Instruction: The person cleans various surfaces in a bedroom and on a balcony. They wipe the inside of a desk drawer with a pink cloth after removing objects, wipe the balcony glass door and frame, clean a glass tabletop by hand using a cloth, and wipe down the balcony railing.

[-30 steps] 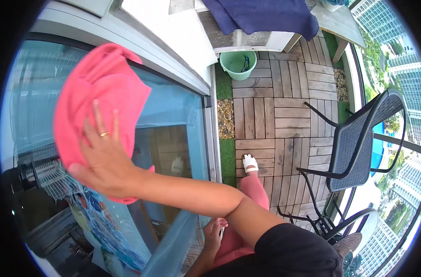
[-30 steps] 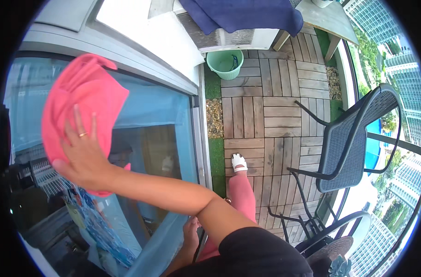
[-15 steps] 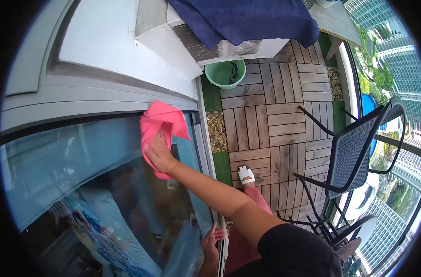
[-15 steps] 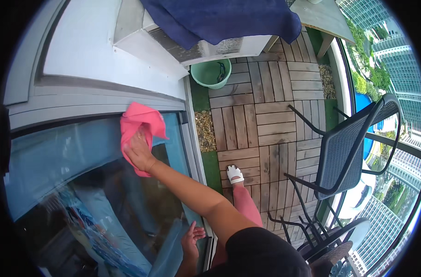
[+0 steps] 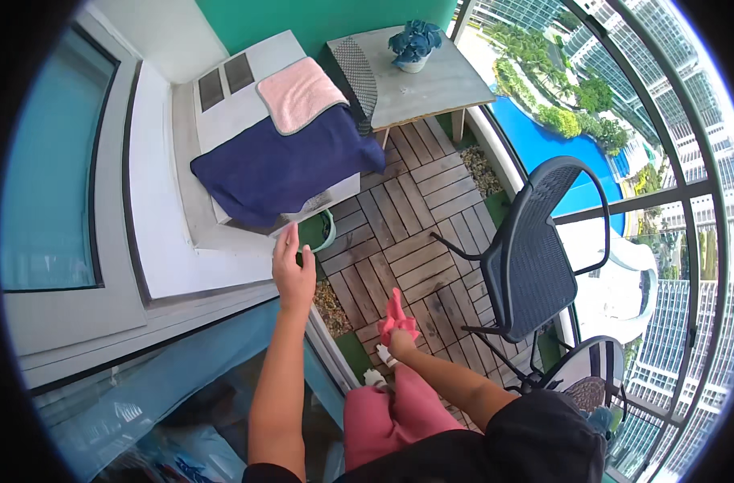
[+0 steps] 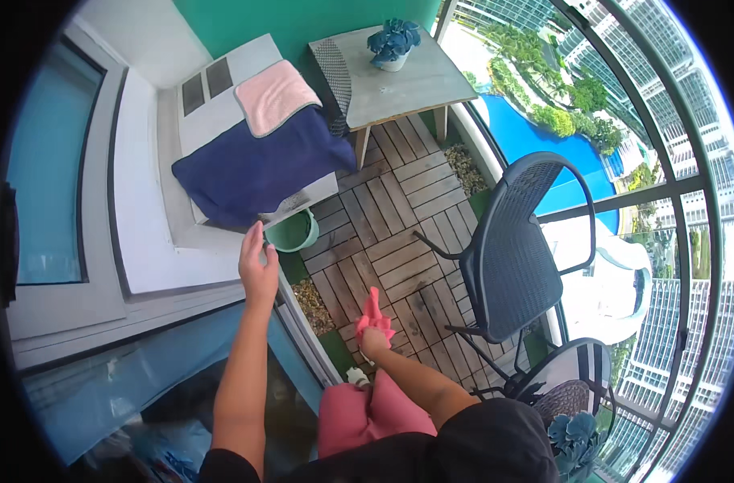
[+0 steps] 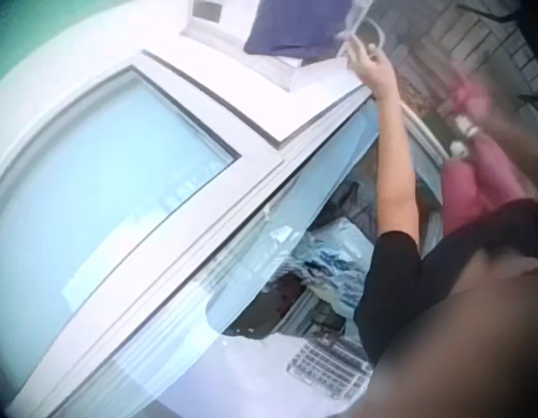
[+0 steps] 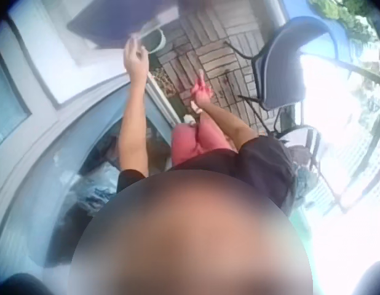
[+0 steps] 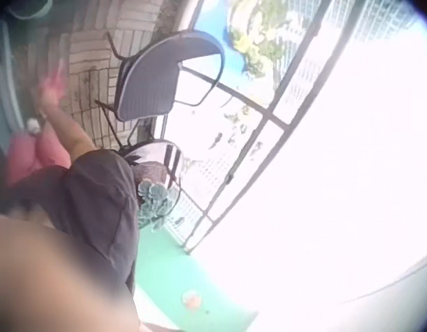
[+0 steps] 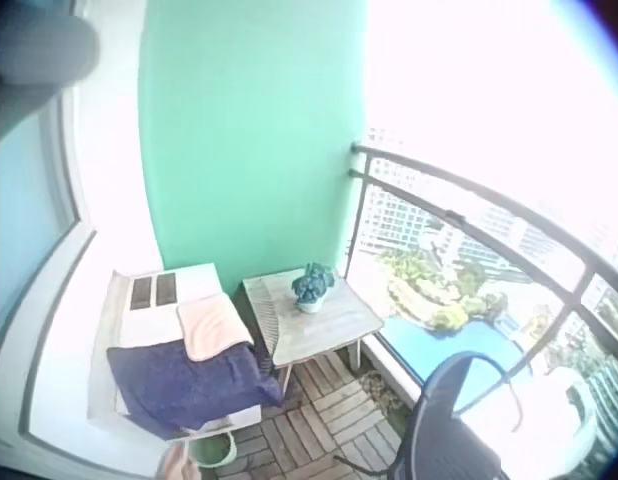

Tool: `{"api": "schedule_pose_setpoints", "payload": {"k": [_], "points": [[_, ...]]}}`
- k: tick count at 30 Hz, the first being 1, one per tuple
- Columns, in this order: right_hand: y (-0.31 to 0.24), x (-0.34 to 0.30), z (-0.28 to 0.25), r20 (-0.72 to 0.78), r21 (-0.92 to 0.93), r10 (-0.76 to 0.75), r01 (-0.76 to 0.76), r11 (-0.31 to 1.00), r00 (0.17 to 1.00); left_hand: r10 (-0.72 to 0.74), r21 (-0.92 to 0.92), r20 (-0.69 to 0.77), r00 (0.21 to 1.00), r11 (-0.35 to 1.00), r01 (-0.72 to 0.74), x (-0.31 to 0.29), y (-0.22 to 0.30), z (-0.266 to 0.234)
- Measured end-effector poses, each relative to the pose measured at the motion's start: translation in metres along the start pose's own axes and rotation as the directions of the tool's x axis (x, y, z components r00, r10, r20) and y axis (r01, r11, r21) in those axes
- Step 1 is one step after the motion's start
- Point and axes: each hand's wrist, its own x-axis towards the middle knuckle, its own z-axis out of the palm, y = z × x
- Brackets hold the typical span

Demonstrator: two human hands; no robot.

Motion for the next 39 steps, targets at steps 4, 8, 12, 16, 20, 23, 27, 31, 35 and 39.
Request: {"api": "schedule_pose_setpoints", "payload": {"k": [4, 8, 12, 16, 20, 23, 27, 31, 35, 39], "points": [[0.066, -0.081, -0.114, -0.019, 0.321, 0.154, -0.14, 0.937, 0.988, 0.285, 0.364, 0.121, 0.951, 0.878, -0.309, 0.16, -0.003, 0.049], [0.094, -0.173, -0.213, 0.119, 0.575, 0.237, -0.262, 0.775, 0.964, 0.098, 0.551, 0.334, 0.937, 0.787, -0.279, 0.251, -0.041, 0.092], [0.117, -0.25, -0.181, 0.1, 0.931, 0.539, -0.269, 0.245, 0.837, -0.106, 0.615, 0.369, 0.923, 0.773, -0.157, 0.262, -0.051, 0.131], [0.099, -0.288, -0.154, 0.112, 0.994, 0.705, -0.076, -0.083, 0.7, -0.044, 0.754, 0.389, 0.92, 0.59, -0.29, 0.275, -0.06, 0.118], [0.082, -0.336, -0.11, 0.168, 0.937, 0.772, 0.145, -0.318, 0.613, 0.395, 0.161, 0.405, 0.825, 0.857, -0.489, 0.259, 0.006, 0.137], [0.064, -0.398, -0.107, 0.273, 0.866, 0.803, 0.229, -0.445, 0.53, 0.398, -0.152, 0.587, 0.705, 0.91, -0.387, 0.199, 0.122, 0.133], [0.077, -0.496, -0.069, 0.208, 0.829, 0.917, 0.436, -0.351, 0.342, 0.71, -0.555, 0.698, 0.092, 0.618, -0.557, 0.078, 0.274, 0.135], [0.127, -0.569, -0.042, 0.098, 0.856, 0.992, 0.5, -0.128, 0.085, 0.752, -0.68, 0.634, -0.178, 0.433, -0.592, -0.05, 0.39, 0.166], [0.225, -0.57, -0.03, 0.126, 0.829, 0.991, 0.544, -0.126, 0.038, 0.68, -0.643, 0.69, -0.248, 0.419, -0.641, -0.231, 0.483, 0.213], [0.334, -0.496, 0.034, -0.133, 0.955, 0.974, -0.287, 0.076, -0.185, 0.648, -0.549, 0.736, -0.196, 0.402, -0.732, -0.385, 0.491, 0.303]]}}
